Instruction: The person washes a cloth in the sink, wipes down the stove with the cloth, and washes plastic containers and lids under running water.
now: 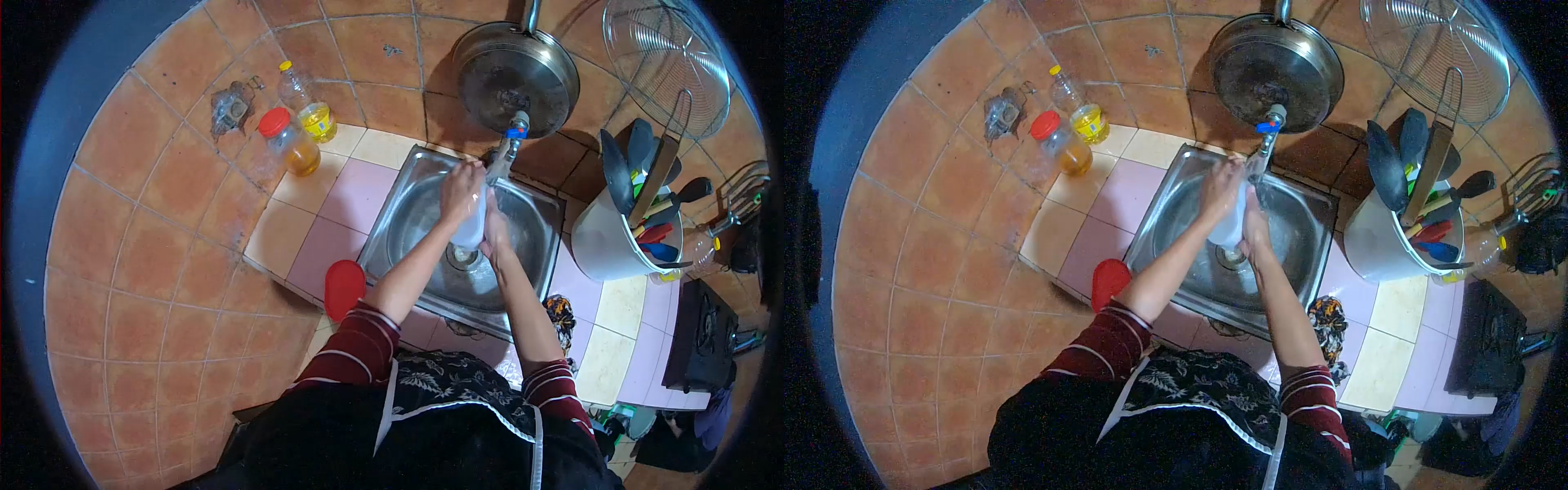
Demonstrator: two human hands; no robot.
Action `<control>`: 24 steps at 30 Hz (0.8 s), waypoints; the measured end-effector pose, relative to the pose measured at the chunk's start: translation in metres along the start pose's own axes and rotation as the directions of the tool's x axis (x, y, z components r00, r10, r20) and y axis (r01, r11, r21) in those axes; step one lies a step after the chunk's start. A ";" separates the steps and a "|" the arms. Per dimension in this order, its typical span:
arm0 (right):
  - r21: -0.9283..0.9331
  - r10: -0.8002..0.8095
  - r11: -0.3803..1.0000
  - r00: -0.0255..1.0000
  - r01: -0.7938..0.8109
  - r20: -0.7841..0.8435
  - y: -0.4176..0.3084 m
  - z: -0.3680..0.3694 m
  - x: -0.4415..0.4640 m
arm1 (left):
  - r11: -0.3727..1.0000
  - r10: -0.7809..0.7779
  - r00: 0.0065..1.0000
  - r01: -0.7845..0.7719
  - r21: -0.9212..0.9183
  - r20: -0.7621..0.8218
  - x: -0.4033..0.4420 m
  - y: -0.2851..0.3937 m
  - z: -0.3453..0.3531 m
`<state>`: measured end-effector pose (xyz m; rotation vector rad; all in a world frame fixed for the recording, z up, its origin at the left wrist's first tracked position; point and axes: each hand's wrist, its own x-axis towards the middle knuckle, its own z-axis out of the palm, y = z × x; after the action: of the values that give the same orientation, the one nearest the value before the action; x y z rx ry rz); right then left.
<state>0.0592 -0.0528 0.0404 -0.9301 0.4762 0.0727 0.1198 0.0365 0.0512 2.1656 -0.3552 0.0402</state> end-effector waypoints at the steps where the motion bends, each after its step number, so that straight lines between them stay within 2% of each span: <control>1: -0.116 -0.013 0.993 1.000 0.015 0.022 0.001 0.000 -0.001 | 0.969 -0.065 0.998 0.063 -0.239 -0.001 0.004 -0.004 -0.007; 2: -0.189 -0.073 0.980 0.997 0.069 -0.011 0.001 0.000 -0.001 | 0.955 -0.163 0.981 0.130 -0.267 -0.105 0.005 -0.005 -0.008; 3: -0.194 -0.074 0.978 0.997 0.071 -0.007 0.002 -0.001 0.001 | 0.954 -0.164 0.980 0.129 -0.271 -0.110 0.004 -0.007 -0.004; 5: -0.377 -0.337 0.873 0.942 0.309 -0.008 0.001 -0.005 0.009 | 0.908 -0.331 0.916 0.245 -0.339 -0.226 0.001 -0.018 0.020; 6: -0.377 -0.338 0.872 0.941 0.311 -0.005 -0.002 -0.005 0.012 | 0.952 -0.233 0.945 0.174 -0.250 -0.229 -0.007 -0.030 0.039; 7: -0.377 -0.514 0.784 0.856 0.494 0.052 -0.005 -0.004 0.016 | 0.895 -0.259 0.946 0.160 -0.417 -0.193 -0.013 -0.041 0.064; 8: -0.363 -0.667 0.663 0.737 0.654 0.109 -0.007 -0.004 0.019 | 0.774 -0.202 0.979 0.158 -0.613 -0.001 -0.024 -0.045 0.075; 9: -0.362 -0.662 0.667 0.741 0.652 0.113 -0.005 -0.007 0.021 | 0.680 -0.449 0.875 0.467 -0.566 0.181 -0.049 -0.011 0.058; 11: -0.357 -0.484 0.756 0.836 0.548 0.259 -0.001 -0.011 0.027 | 0.535 -0.345 0.915 0.376 -0.756 0.210 -0.059 0.001 0.043; 12: -0.359 -0.481 0.756 0.836 0.548 0.262 -0.004 -0.010 0.025 | 0.533 -0.347 0.915 0.375 -0.759 0.208 -0.056 -0.003 0.036; 14: -0.553 -0.097 0.786 0.938 0.277 0.332 -0.019 -0.007 0.017 | 0.175 -0.213 0.893 0.434 -0.884 0.396 -0.041 -0.014 0.019; 15: -0.648 0.105 0.748 0.938 0.143 0.329 -0.027 -0.005 0.013 | 0.173 -0.212 0.894 0.431 -0.886 0.394 -0.038 -0.022 0.016; 17: -0.634 0.060 0.750 0.935 0.189 0.349 -0.037 -0.008 0.019 | -0.066 0.028 0.840 0.542 -0.838 0.541 -0.035 -0.035 0.011; 18: -0.558 -0.157 0.745 0.909 0.365 0.385 -0.036 -0.012 0.029 | -0.114 -0.036 0.819 0.566 -0.817 0.573 -0.040 -0.029 0.006; 19: -0.479 -0.366 0.698 0.840 0.532 0.400 -0.035 -0.018 0.042 | -0.113 -0.034 0.817 0.569 -0.815 0.575 -0.044 -0.031 0.007; 20: -0.477 -0.397 0.668 0.816 0.571 0.420 -0.036 -0.024 0.056 | -0.116 -0.029 0.810 0.579 -0.807 0.586 -0.047 -0.033 0.009; 21: -0.477 -0.400 0.668 0.816 0.572 0.418 -0.046 -0.018 0.045 | -0.119 -0.024 0.803 0.590 -0.799 0.596 -0.050 -0.034 0.010; 22: -0.442 -0.215 0.784 0.858 0.437 0.467 -0.065 -0.002 0.020 | -0.123 -0.061 0.821 0.559 -0.820 0.568 -0.056 -0.027 0.007; 23: -0.416 -0.024 0.866 0.854 0.277 0.519 -0.075 0.006 0.006 | -0.123 -0.060 0.820 0.559 -0.820 0.569 -0.056 -0.028 0.008; 24: -0.504 -0.155 0.758 0.865 0.414 0.477 -0.074 0.003 0.012 | -0.116 -0.037 0.826 0.555 -0.824 0.562 -0.056 -0.031 0.010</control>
<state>0.0904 -0.0971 0.0924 -1.5630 -0.1159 0.1335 0.0731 0.0587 0.0116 0.5683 0.0342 -0.7418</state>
